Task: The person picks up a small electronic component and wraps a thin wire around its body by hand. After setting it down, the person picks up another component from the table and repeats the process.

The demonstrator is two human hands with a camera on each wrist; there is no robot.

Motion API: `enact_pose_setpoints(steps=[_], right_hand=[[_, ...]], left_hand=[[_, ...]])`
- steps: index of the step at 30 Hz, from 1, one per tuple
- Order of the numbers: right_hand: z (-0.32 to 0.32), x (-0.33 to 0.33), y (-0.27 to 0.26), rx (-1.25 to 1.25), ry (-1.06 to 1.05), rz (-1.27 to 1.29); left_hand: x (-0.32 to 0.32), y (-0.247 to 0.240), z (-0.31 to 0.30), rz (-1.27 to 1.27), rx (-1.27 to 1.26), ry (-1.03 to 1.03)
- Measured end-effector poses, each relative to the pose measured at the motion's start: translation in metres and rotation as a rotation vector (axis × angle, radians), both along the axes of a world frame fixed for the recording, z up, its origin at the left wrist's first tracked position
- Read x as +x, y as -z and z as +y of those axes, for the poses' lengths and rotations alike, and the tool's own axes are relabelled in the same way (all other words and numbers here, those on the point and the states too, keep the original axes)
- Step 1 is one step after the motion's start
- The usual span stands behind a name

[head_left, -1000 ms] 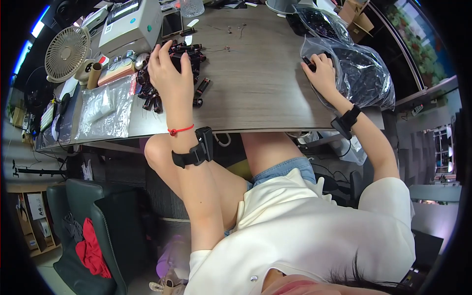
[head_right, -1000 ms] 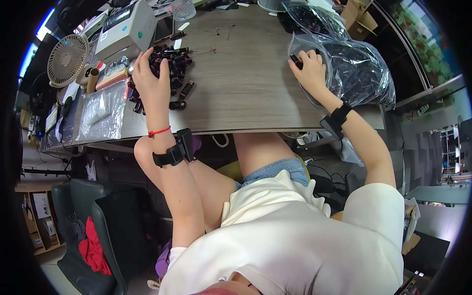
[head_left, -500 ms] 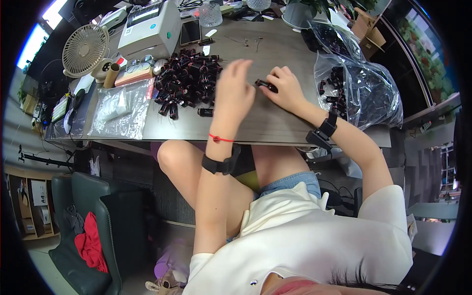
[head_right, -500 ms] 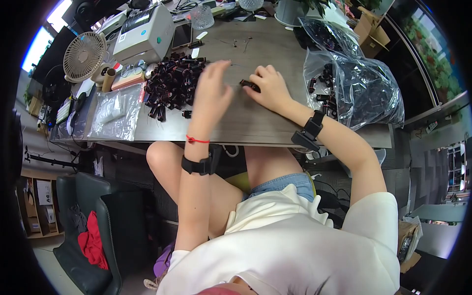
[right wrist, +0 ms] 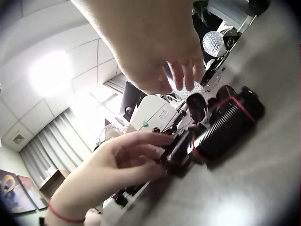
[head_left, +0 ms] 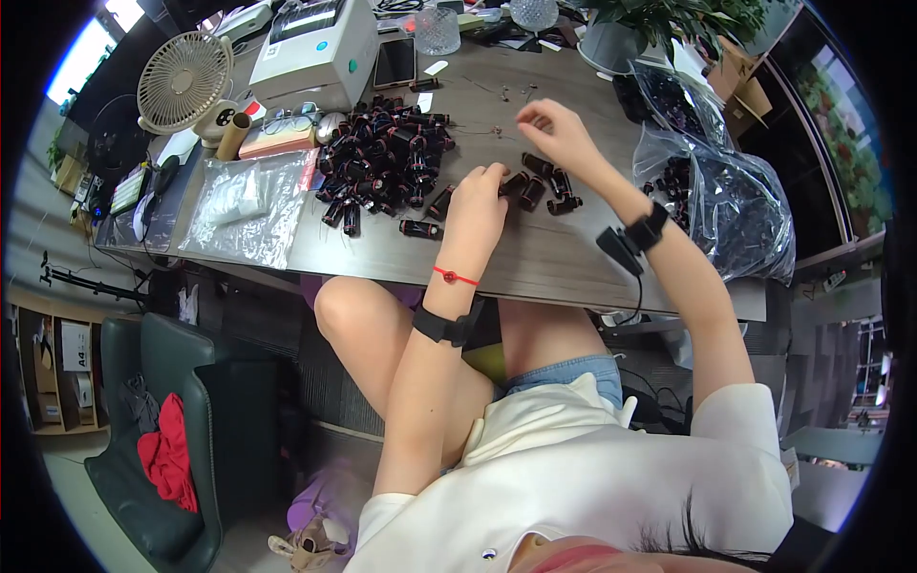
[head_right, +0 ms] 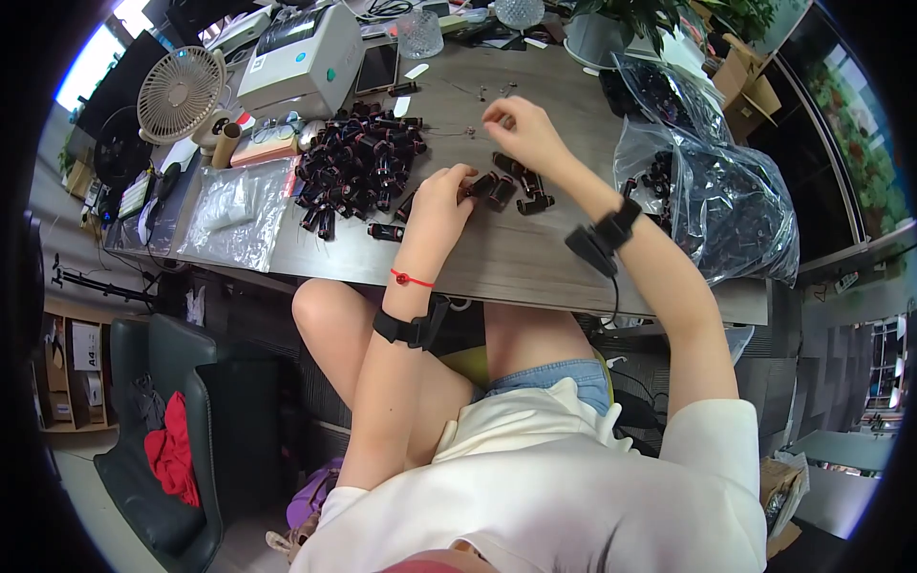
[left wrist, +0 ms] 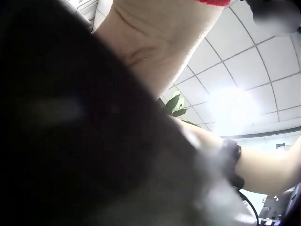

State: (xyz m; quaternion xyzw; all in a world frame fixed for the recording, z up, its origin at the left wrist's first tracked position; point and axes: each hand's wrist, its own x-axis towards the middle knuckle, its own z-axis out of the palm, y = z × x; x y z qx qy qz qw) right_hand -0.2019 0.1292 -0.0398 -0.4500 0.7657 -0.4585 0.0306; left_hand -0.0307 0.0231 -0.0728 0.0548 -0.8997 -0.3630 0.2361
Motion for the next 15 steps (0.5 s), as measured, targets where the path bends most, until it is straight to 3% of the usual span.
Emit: enact_pose_setpoints(steps=[5, 9, 12, 15], right_hand=[[-0.04, -0.028, 0.019, 0.209, 0.012, 0.334], [-0.053, -0.025, 0.021, 0.358, -0.042, 0.304], [-0.045, -0.024, 0.004, 0.39, -0.024, 0.137], [-0.035, -0.026, -0.016, 0.212, -0.031, -0.002]], left_hand=[[0.015, -0.018, 0.007, -0.095, -0.17, -0.117], [0.02, -0.023, 0.01, -0.18, -0.245, -0.155], [0.018, -0.023, 0.009, -0.229, -0.222, -0.15], [0.014, -0.031, 0.0, -0.264, 0.053, -0.074]])
